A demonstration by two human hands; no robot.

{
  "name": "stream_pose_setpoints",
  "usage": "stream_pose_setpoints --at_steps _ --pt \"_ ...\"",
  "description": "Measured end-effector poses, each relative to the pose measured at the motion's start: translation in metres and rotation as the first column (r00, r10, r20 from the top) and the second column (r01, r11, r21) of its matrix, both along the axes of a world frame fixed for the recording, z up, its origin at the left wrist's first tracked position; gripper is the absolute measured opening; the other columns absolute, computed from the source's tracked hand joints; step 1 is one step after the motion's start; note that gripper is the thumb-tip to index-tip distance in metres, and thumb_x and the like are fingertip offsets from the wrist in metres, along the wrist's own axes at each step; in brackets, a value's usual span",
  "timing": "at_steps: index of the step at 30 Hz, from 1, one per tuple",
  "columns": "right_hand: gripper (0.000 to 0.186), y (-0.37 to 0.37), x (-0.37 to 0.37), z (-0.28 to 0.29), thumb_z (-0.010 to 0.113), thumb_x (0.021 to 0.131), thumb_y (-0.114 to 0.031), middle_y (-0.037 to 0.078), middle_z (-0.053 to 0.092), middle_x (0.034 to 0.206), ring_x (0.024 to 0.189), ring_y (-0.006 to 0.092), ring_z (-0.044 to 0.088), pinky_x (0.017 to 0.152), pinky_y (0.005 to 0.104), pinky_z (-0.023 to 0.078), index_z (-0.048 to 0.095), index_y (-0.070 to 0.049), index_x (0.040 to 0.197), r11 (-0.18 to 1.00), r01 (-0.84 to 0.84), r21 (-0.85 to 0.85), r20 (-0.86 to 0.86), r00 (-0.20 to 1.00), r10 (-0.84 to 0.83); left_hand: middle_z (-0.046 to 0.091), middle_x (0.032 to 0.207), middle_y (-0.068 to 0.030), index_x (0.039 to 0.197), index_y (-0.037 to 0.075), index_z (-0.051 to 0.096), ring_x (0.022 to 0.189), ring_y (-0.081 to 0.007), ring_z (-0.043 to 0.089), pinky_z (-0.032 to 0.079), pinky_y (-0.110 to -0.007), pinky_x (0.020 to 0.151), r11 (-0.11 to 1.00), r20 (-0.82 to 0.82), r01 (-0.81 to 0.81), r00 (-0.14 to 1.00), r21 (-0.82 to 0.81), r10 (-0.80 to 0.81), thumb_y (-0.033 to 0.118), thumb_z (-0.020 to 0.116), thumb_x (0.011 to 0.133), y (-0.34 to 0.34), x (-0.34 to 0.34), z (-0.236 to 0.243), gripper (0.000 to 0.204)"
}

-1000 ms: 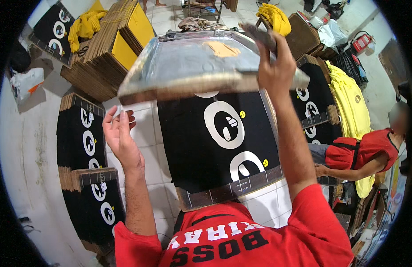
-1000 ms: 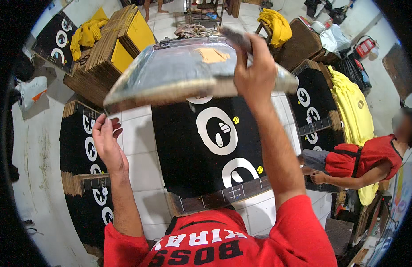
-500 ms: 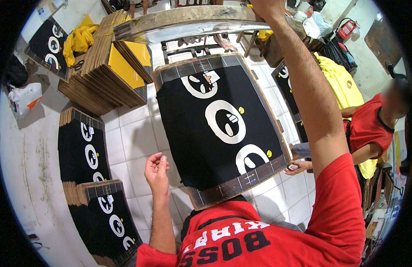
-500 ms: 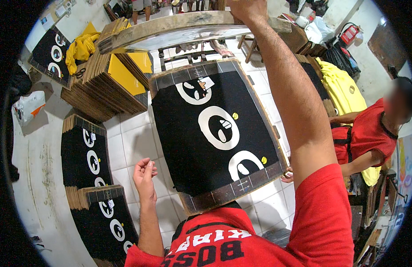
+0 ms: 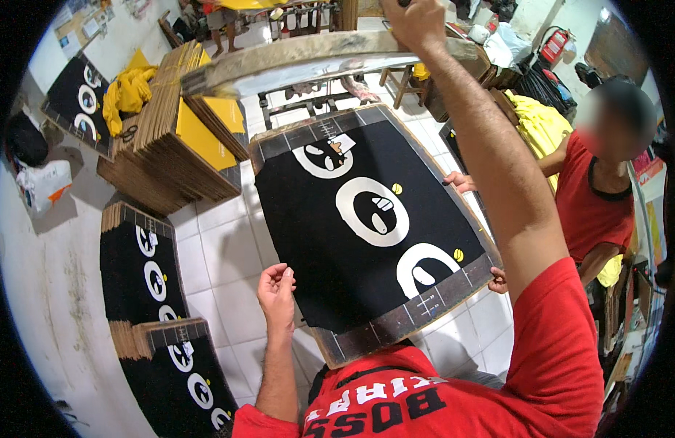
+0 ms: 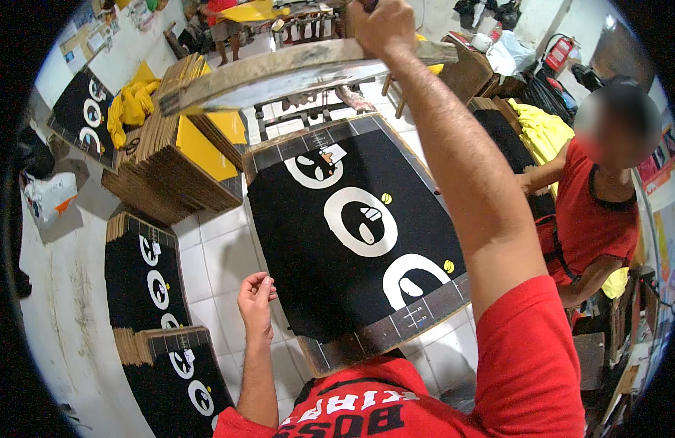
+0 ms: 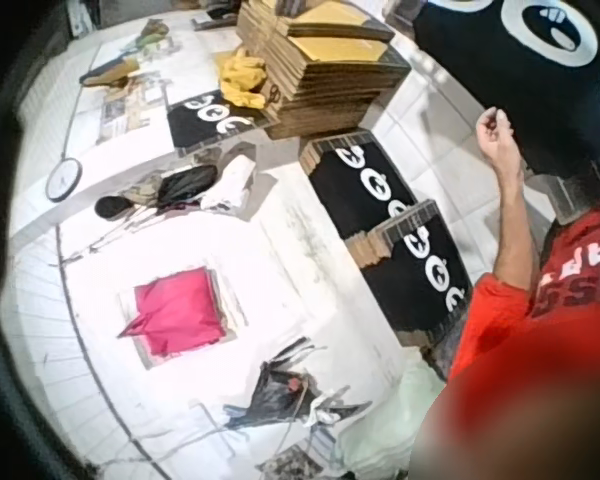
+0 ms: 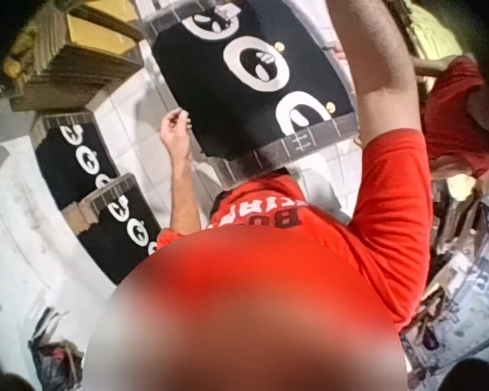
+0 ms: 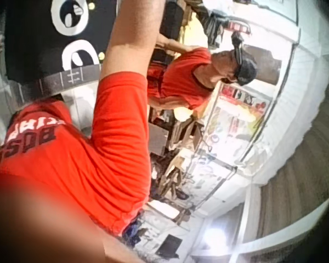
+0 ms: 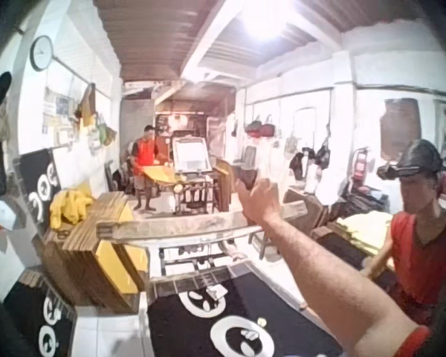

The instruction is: The person performs screen printing on black t-shirts using a squeegee to spread orange ink through a stencil. They repeatedly lift the screen, replace a t-shirt, and continue printing the same design.

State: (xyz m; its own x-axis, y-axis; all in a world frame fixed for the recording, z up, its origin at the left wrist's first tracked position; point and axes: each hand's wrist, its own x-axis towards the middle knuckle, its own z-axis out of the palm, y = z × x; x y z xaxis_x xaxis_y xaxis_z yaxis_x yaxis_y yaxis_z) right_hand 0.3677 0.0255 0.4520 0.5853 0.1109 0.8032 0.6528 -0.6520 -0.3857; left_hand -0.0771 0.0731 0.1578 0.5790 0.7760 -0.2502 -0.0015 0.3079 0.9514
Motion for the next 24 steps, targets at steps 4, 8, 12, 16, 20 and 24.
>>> stream_pose_setpoints --at_steps 4,8,12,16,20,24 --pt "0.056 0.0 -0.031 -0.023 0.07 0.089 -0.041 0.03 0.071 0.104 0.1 0.0469 0.069 0.088 0.0527 0.056 0.056 0.0 0.124 0.953 -0.253 0.164 0.066 0.967 0.245 0.068 0.099 -0.0036 0.113 0.001 0.067 0.086 -0.0092 0.061 0.051 -0.024 0.078 0.983 0.032 0.102 0.994 0.155 -0.108 0.013 0.07 0.099 0.01 0.013 0.009 0.019" --pt "0.042 -0.007 -0.056 -0.043 0.07 0.087 -0.035 0.027 0.07 0.091 0.087 0.0471 0.071 0.079 0.056 0.057 0.052 -0.002 0.107 0.975 -0.187 0.123 0.051 0.982 0.182 0.071 0.101 -0.0071 0.11 0.0 0.068 0.091 -0.0131 0.065 0.052 -0.028 0.084 0.926 0.008 0.169 0.983 0.337 -0.182 0.016 0.071 0.098 0.009 0.047 0.034 0.02" --pt "0.038 -0.036 -0.079 -0.075 0.069 0.089 -0.033 0.025 0.068 0.088 0.085 0.0483 0.069 0.073 0.0576 0.055 0.05 -0.004 0.104 0.964 -0.23 0.132 0.009 0.973 0.231 0.07 0.106 -0.0102 0.124 0.001 0.061 0.093 -0.015 0.066 0.053 -0.031 0.087 0.931 0.142 0.291 0.935 0.221 -0.326 0.028 0.059 0.106 -0.009 0.1 0.067 0.032" --pt "0.035 -0.068 -0.113 -0.15 0.072 0.089 -0.025 0.024 0.064 0.089 0.081 0.0468 0.066 0.071 0.0548 0.054 0.052 -0.003 0.106 0.926 -0.294 0.238 -0.028 0.951 0.309 0.047 0.144 -0.0246 0.153 -0.001 0.027 0.126 -0.0309 0.055 0.048 -0.043 0.105 0.969 0.474 0.236 0.863 -0.074 -0.174 0.056 0.044 0.108 -0.042 0.128 0.074 0.075" --pt "0.034 -0.114 -0.163 -0.264 0.074 0.092 -0.02 0.017 0.066 0.097 0.094 0.0314 0.067 0.084 0.0424 0.055 0.058 0.0 0.115 0.755 -0.236 0.612 -0.288 0.823 0.49 0.023 0.16 -0.0302 0.16 -0.006 0.007 0.148 -0.0422 0.031 0.042 -0.05 0.116 0.846 0.328 0.097 0.94 -0.525 0.096 0.067 0.04 0.104 -0.068 0.117 -0.002 0.098" --pt "0.032 -0.16 -0.203 -0.356 0.074 0.095 -0.016 0.009 0.068 0.107 0.094 0.0234 0.069 0.081 0.0375 0.059 0.061 0.0 0.118 0.52 0.224 0.824 -0.566 0.344 0.749 0.052 0.134 -0.0257 0.147 -0.007 0.034 0.123 -0.0345 0.055 0.051 -0.045 0.101 0.783 -0.029 -0.119 0.991 -0.611 0.128 0.07 0.039 0.103 -0.074 0.099 -0.12 0.089"
